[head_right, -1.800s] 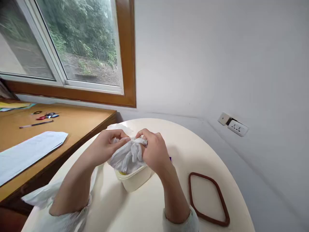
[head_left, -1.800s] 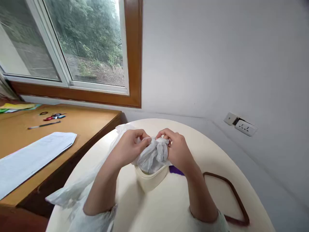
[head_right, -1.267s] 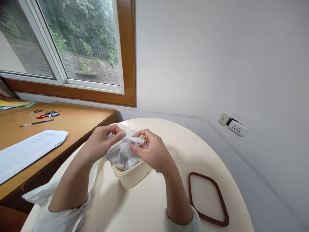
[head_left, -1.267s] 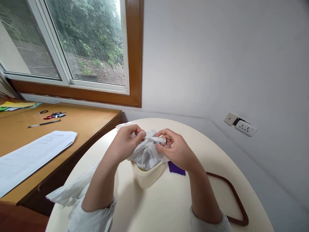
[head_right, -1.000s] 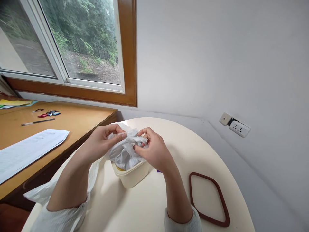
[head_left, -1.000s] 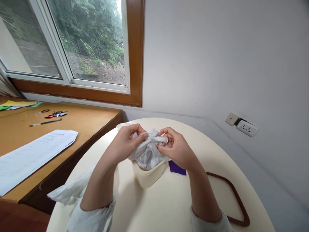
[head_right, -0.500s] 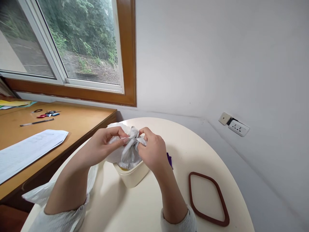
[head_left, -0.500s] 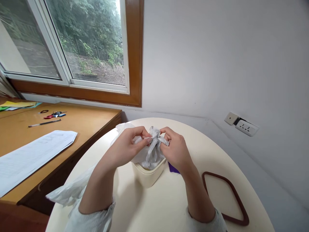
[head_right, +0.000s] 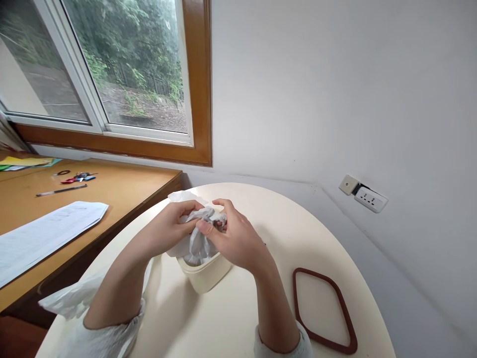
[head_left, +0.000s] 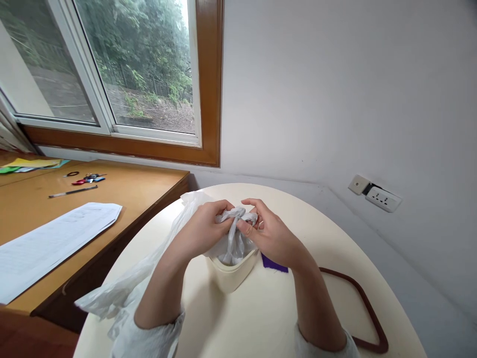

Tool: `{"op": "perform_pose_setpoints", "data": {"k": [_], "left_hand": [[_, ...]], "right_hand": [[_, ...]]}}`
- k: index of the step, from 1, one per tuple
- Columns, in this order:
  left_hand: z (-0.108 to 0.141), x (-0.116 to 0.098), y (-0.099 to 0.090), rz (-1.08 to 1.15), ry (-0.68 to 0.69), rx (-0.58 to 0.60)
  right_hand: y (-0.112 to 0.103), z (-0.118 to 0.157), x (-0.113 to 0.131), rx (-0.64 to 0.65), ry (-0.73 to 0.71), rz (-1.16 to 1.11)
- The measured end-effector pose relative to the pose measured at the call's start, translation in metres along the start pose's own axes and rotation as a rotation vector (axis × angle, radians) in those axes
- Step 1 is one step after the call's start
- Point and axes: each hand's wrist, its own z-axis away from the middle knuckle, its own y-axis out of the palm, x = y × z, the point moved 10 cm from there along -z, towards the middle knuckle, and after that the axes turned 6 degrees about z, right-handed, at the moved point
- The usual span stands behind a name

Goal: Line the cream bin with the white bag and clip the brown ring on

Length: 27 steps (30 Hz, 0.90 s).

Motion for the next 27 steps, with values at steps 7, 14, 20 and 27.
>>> {"op": "perform_pose_setpoints", "data": {"k": [7,14,20,27], "left_hand": [[0.001,-0.001,0.000,0.006,0.006,-0.028],[0.002,-0.005,-0.009,0.045,0.008,-0.072],[0.005,-0.015,-0.010,0.093,0.084,-0.071],[0.008,-0.013,-0.020,0.181,0.067,-0.153]], "right_hand": [[0.002,0.002,0.003,-0.052,0.012,0.130],[-0.006,-0.002,-0.006,-0.077,-0.001,0.041],[-0.012,-0.006,-0.011,-0.183,-0.010,0.037],[-0.019,-0.009,-0.015,-0.308,0.009,0.141]]}}
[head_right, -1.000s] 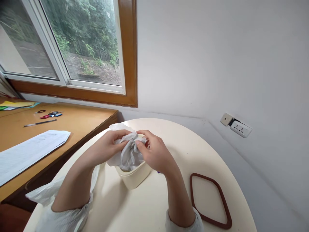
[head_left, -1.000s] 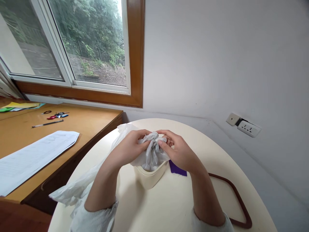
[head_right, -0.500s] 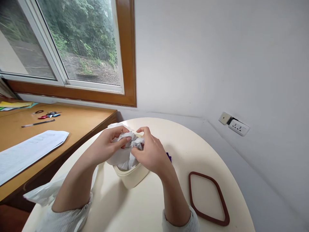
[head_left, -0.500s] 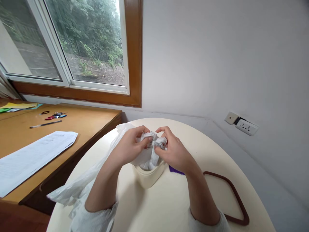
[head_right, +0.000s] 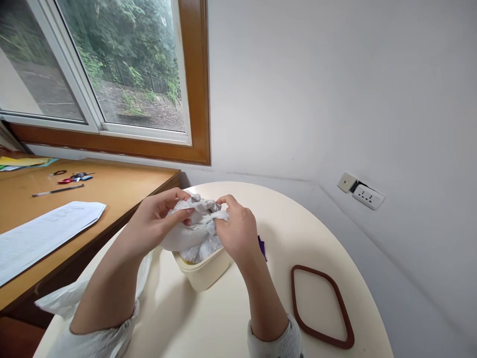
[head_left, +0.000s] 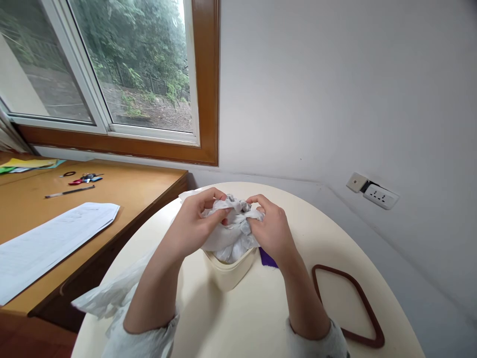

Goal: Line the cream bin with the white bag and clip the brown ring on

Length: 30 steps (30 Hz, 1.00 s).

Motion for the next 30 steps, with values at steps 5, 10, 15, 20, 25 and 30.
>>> {"op": "perform_pose_setpoints", "data": {"k": [5,10,15,20,25,30], "left_hand": [[-0.001,0.004,-0.021,0.093,0.009,-0.186],[0.001,0.007,-0.028,0.201,0.009,-0.249],[0.004,0.001,-0.027,0.357,0.036,-0.235],[0.008,-0.016,-0.027,0.505,0.146,-0.198],[0.011,-0.030,-0.019,0.602,0.190,-0.085],[0.016,-0.035,-0.004,0.573,0.153,0.016]], "right_hand": [[0.002,0.002,0.012,0.106,-0.062,-0.145],[0.005,0.007,0.018,0.217,-0.096,-0.205],[-0.005,0.002,0.010,0.097,-0.061,-0.198],[-0.018,-0.001,0.007,-0.060,-0.059,-0.307],[-0.024,0.003,0.017,-0.089,-0.112,-0.431],[-0.015,0.008,0.035,-0.036,-0.183,-0.280]]}}
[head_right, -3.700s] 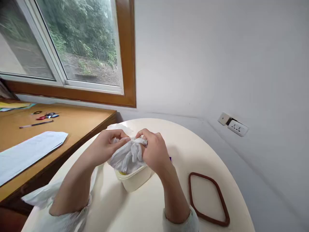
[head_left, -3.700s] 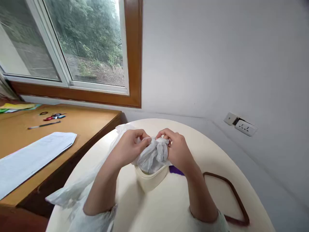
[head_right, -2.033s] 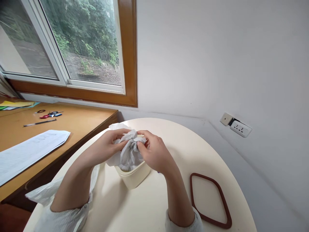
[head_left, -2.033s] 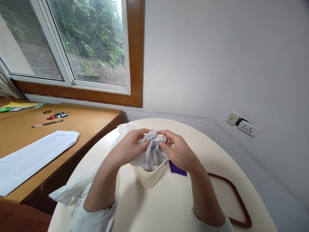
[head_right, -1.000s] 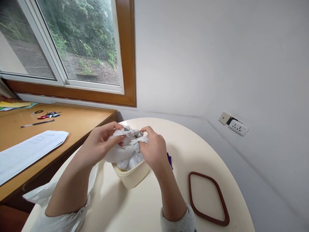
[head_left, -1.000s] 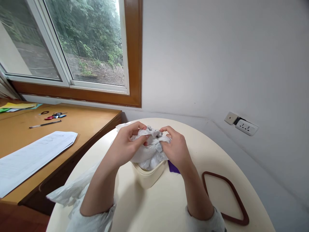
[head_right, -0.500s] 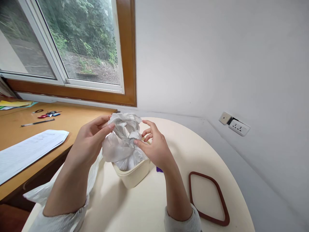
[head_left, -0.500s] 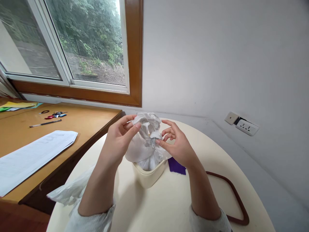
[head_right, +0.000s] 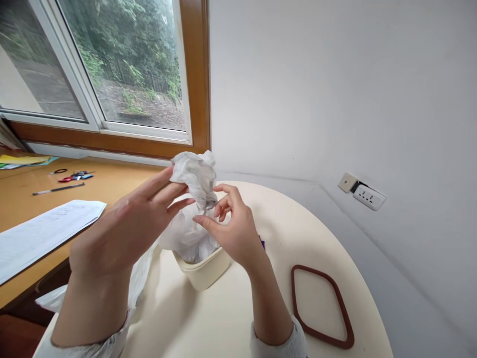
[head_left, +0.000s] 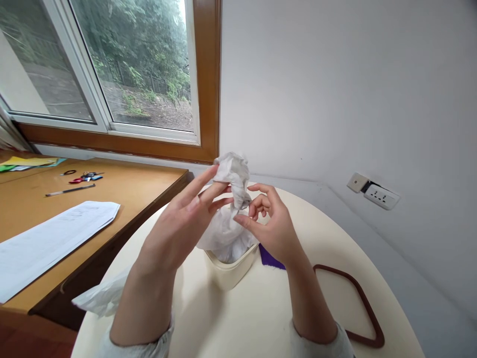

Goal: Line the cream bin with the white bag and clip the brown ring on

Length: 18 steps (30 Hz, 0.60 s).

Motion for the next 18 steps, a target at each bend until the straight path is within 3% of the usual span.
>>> {"op": "perform_pose_setpoints", "data": {"k": [5,10,13,18], "left_hand": [[0.004,0.013,0.022,-0.047,-0.078,0.172],[-0.004,0.015,0.007,-0.140,-0.006,0.024],[-0.009,0.016,-0.001,-0.346,0.062,-0.041],[-0.010,0.024,0.002,-0.640,0.061,-0.021]], "right_hand": [[0.005,-0.001,0.000,-0.041,-0.033,0.161],[0.002,-0.003,-0.008,-0.049,-0.024,-0.039],[0.004,-0.004,-0.013,-0.010,0.016,-0.210],[0.007,-0.004,-0.013,0.033,0.083,-0.380]]}}
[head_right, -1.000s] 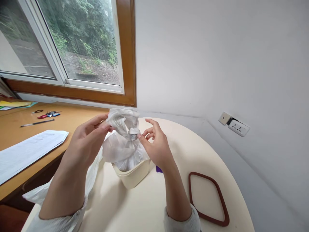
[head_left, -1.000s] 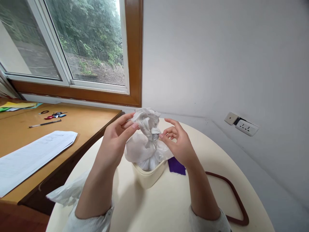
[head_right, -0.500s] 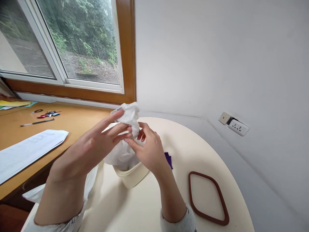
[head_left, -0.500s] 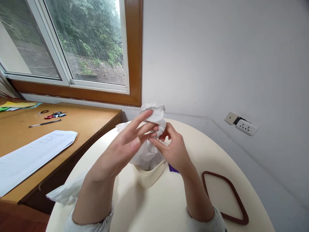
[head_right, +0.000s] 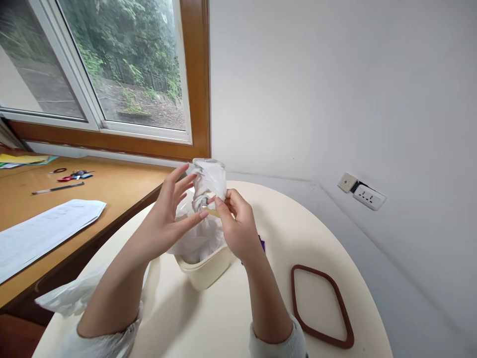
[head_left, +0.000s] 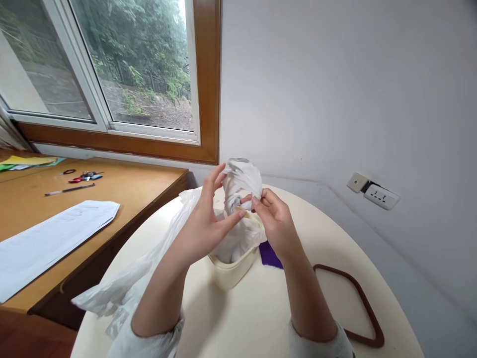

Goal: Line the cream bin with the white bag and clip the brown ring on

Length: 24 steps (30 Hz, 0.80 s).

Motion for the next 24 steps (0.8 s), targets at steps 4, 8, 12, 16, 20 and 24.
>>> {"op": "perform_pose_setpoints", "data": {"k": [4,8,12,16,20,24], "left_hand": [[0.000,0.013,-0.001,-0.086,-0.071,-0.013],[-0.001,0.028,-0.001,-0.134,-0.167,0.042],[-0.001,0.033,0.009,-0.210,-0.218,0.189],[-0.002,0.030,0.005,-0.232,-0.220,0.154],[-0.001,0.031,0.008,-0.180,-0.216,0.153],[0.004,0.040,0.018,-0.236,-0.273,0.247]], "right_hand": [[0.000,0.001,0.003,0.007,0.021,-0.152],[-0.003,0.001,0.004,0.004,0.015,-0.277],[-0.014,0.000,0.002,-0.043,0.007,-0.371],[-0.030,-0.001,-0.002,-0.142,-0.003,-0.334],[-0.028,0.001,0.003,-0.128,-0.007,-0.313],[-0.019,0.003,0.014,-0.071,-0.067,-0.254]]}}
